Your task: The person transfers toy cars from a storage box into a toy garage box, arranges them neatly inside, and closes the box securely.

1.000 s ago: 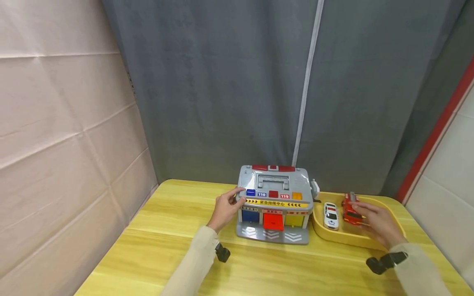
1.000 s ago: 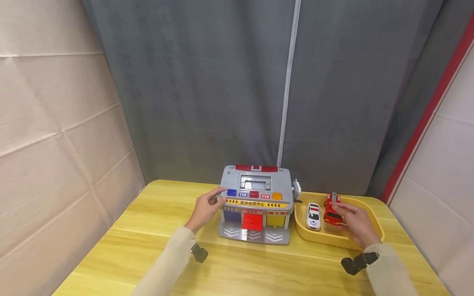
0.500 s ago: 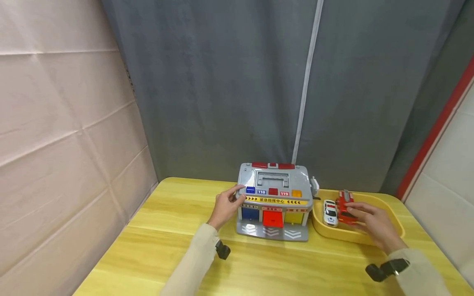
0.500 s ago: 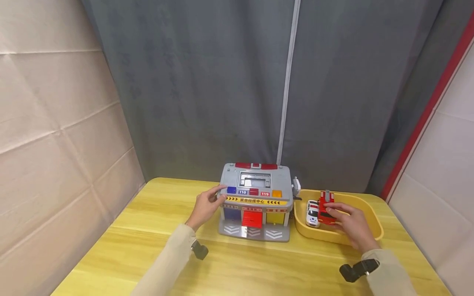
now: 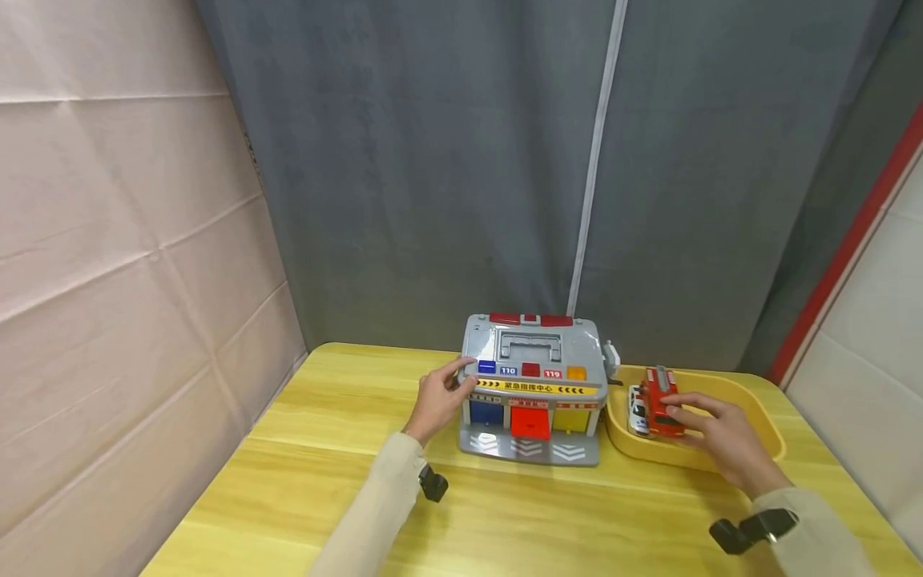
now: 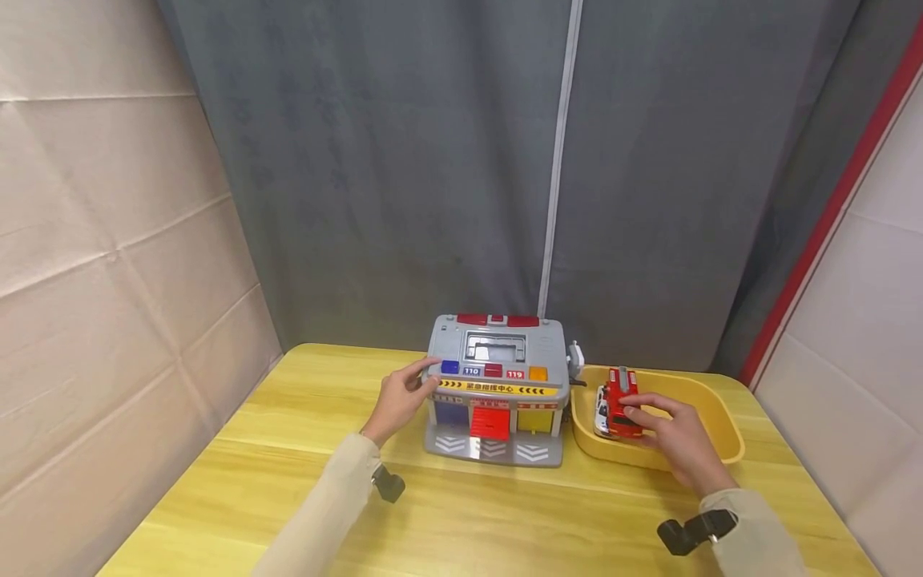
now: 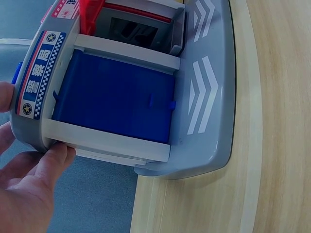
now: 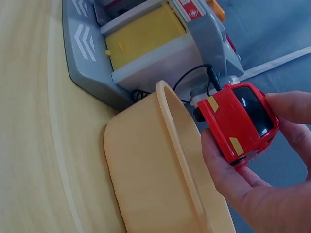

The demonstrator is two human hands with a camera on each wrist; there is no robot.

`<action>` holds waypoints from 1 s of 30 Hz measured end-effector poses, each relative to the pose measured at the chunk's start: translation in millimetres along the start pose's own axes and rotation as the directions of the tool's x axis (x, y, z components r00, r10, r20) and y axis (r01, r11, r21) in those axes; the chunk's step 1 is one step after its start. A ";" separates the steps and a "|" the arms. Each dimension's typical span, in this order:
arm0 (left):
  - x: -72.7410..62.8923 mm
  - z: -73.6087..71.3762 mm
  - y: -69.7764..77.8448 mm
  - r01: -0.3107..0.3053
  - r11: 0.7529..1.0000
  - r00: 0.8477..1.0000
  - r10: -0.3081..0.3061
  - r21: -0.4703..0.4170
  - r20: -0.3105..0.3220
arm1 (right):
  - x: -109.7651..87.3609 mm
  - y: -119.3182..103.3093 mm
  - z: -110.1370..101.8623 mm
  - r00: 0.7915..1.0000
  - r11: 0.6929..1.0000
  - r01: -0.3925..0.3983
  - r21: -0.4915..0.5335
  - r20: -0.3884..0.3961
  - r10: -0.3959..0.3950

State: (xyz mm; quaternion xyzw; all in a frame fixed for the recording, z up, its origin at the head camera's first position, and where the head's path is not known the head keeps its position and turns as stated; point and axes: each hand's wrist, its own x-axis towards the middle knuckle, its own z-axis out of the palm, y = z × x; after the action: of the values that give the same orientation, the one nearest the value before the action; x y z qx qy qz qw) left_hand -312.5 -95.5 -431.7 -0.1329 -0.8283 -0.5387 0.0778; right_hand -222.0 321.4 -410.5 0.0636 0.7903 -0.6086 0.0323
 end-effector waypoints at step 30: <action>-0.4 -1.0 1.6 0.017 1.000 1.000 -0.017 -0.017 0.013 | -36.1 -2.5 25.0 0.993 0.994 0.107 -0.032 0.061 -0.105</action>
State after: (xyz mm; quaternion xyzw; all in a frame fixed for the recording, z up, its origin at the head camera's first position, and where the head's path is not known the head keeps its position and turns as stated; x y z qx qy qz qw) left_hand -311.7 -95.9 -430.0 -0.1301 -0.8252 -0.5455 0.0667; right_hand -187.3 294.4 -409.9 0.0028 0.8019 -0.5969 0.0243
